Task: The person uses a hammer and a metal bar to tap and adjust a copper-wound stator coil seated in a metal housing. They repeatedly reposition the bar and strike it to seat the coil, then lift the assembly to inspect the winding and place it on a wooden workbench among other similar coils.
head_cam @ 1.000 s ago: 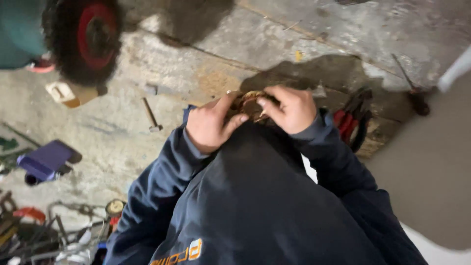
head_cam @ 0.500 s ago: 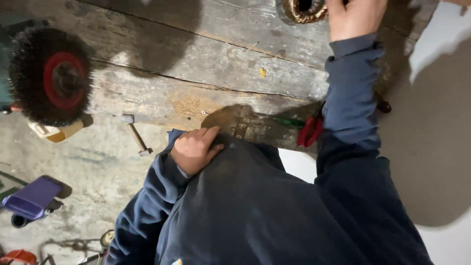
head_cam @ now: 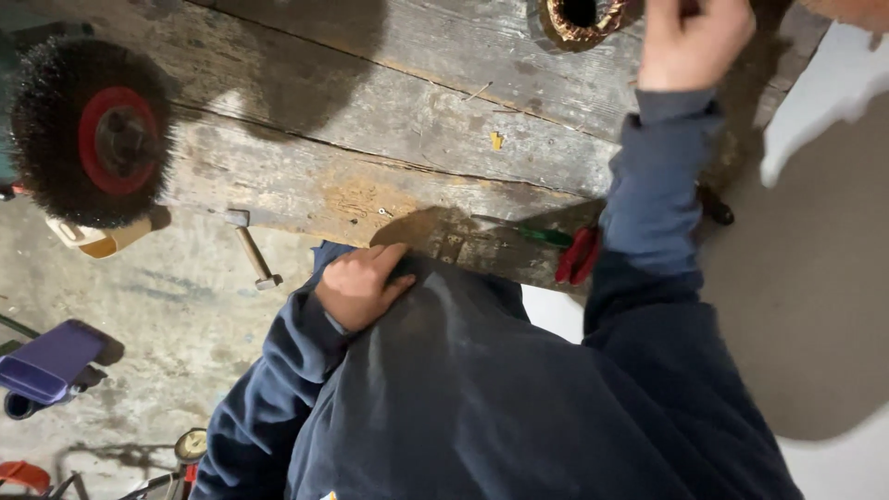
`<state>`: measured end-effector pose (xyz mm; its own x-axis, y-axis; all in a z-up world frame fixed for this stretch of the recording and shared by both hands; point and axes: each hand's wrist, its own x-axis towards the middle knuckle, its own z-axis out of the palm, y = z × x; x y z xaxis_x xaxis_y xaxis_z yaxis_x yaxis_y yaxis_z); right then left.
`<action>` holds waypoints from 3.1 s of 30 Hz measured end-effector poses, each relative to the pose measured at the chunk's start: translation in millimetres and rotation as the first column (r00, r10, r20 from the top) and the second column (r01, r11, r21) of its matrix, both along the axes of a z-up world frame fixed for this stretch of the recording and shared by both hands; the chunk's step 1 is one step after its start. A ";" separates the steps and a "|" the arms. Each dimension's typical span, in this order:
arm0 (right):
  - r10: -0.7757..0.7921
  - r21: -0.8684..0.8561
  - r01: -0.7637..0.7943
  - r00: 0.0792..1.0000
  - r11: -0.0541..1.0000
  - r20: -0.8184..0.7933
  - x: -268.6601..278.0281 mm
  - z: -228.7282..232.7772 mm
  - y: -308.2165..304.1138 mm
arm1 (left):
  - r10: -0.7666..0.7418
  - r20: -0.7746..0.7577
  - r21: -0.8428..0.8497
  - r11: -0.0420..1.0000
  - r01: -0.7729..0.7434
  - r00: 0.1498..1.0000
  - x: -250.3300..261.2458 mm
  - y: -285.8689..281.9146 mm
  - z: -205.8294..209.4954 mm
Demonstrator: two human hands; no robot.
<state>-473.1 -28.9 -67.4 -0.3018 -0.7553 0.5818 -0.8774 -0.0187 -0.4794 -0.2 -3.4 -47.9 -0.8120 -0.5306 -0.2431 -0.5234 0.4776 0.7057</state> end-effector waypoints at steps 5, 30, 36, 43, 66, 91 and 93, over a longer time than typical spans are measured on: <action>-0.027 0.036 0.013 0.906 0.999 0.422 60.3 10.9 44.9 | 0.088 0.091 0.244 0.964 -0.108 0.992 41.0 -0.6 -43.8; 0.743 0.762 -0.644 0.474 -0.075 0.473 477.4 35.0 34.5 | 0.945 0.316 0.324 -0.185 -0.928 -0.078 263.3 260.9 -377.9; 0.949 0.795 -0.573 0.090 -0.199 0.302 682.8 42.1 54.2 | 0.967 0.167 0.352 -0.239 -0.905 -0.191 397.6 289.3 -380.2; 0.925 0.859 -0.348 -0.204 -0.375 0.321 805.0 21.8 47.8 | 0.687 -0.048 0.444 -0.636 -0.632 -0.725 478.0 401.2 -455.9; 0.612 0.763 -0.020 -0.611 -0.646 0.502 1195.9 -134.3 -145.3 | 0.072 0.395 0.471 -0.872 0.134 -0.916 488.7 295.8 -330.7; 0.851 0.849 -0.300 0.170 -0.436 0.497 1123.4 -380.4 -359.6 | 0.482 0.485 0.376 -0.868 -0.324 -0.730 672.2 231.5 -260.5; 0.846 0.877 -0.279 0.266 -0.392 0.463 1121.6 -371.0 -365.0 | 0.497 0.509 0.426 -0.855 -0.296 -0.703 720.9 201.3 -237.3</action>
